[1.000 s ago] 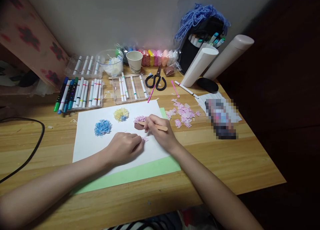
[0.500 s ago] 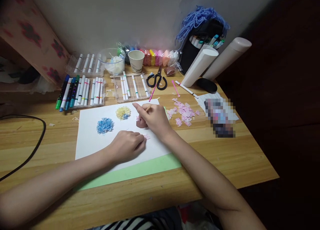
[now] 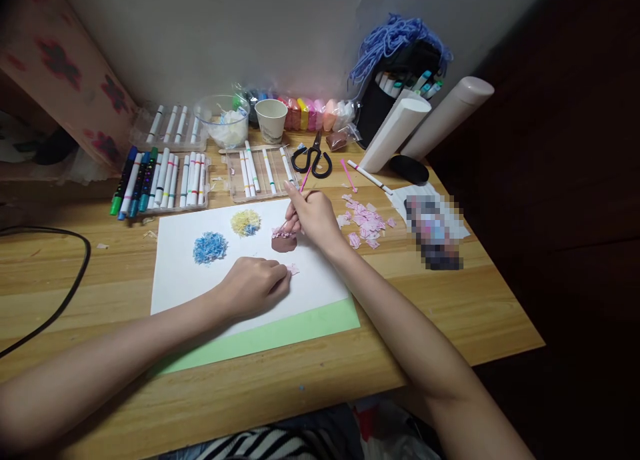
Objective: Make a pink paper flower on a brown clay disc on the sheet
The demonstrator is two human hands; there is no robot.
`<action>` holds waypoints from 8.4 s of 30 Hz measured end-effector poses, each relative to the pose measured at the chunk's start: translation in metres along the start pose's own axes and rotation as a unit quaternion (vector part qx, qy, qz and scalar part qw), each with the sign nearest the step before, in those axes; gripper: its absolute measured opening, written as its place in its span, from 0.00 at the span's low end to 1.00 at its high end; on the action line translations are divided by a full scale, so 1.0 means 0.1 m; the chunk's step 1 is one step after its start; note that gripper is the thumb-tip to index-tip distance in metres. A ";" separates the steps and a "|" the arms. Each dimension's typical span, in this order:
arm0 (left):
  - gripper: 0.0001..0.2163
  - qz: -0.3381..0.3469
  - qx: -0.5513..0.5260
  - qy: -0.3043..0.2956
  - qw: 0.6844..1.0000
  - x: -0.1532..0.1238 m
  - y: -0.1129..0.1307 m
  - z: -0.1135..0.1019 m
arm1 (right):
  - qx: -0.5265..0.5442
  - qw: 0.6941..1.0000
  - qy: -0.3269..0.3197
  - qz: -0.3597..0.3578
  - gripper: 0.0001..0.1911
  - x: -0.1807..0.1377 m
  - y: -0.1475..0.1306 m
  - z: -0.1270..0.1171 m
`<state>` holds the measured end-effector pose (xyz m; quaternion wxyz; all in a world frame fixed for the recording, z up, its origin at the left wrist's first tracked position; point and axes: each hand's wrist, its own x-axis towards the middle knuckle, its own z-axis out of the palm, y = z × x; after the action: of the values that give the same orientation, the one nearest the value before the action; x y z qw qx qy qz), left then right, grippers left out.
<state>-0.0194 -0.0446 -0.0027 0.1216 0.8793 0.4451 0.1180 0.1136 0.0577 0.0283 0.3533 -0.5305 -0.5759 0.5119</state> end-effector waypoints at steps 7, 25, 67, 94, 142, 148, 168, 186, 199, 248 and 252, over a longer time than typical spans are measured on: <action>0.13 -0.127 -0.058 0.055 0.989 0.00 -0.01 -0.07 | 0.057 0.992 0.051 -0.100 0.30 -0.31 0.04 -0.23; 0.07 -0.179 -0.126 -0.012 0.976 0.03 0.08 -0.17 | 0.121 0.981 0.099 -0.118 0.27 -0.40 0.21 -0.43; 0.09 -0.310 -0.145 0.063 0.938 0.26 -0.21 -0.34 | -0.084 0.973 -0.009 -0.216 0.24 -0.55 0.31 -0.17; 0.20 -0.265 -0.078 0.037 0.960 0.09 -0.13 -0.19 | -0.114 0.972 -0.007 -0.203 0.26 -0.41 0.22 -0.11; 0.17 -0.293 -0.084 0.043 0.952 0.09 -0.14 -0.16 | -0.142 0.965 0.128 -0.177 0.04 -0.22 0.47 -1.01; 0.17 -0.284 -0.081 0.051 0.954 0.11 -0.15 -0.15 | -0.130 0.966 0.141 -0.175 0.04 -0.23 0.49 -1.00; 0.17 -0.263 -0.060 0.068 0.960 0.08 -0.15 -0.11 | -0.226 0.956 0.139 -0.127 0.09 -0.28 0.40 -1.27; 0.18 -0.264 -0.047 0.059 0.961 0.09 -0.16 -0.12 | -0.303 0.944 -0.053 -0.118 0.09 -0.33 0.40 -1.39; 0.18 -0.263 -0.079 0.037 0.961 0.10 -0.15 -0.16 | -0.258 0.955 -0.079 -0.123 0.14 -0.36 0.35 -1.32; 0.18 -0.253 -0.103 0.034 0.962 0.09 -0.18 -0.12 | -0.289 0.948 -0.061 -0.121 0.14 -0.32 0.35 -1.29; 0.18 -0.252 -0.103 0.038 0.961 0.09 -0.19 -0.11 | -0.276 0.950 -0.056 -0.130 0.13 -0.32 0.36 -1.29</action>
<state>-0.0323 -0.0252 0.0027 0.2200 0.7161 0.6423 0.1619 0.2513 0.0514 0.0275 0.2235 -0.4980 -0.7780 0.3113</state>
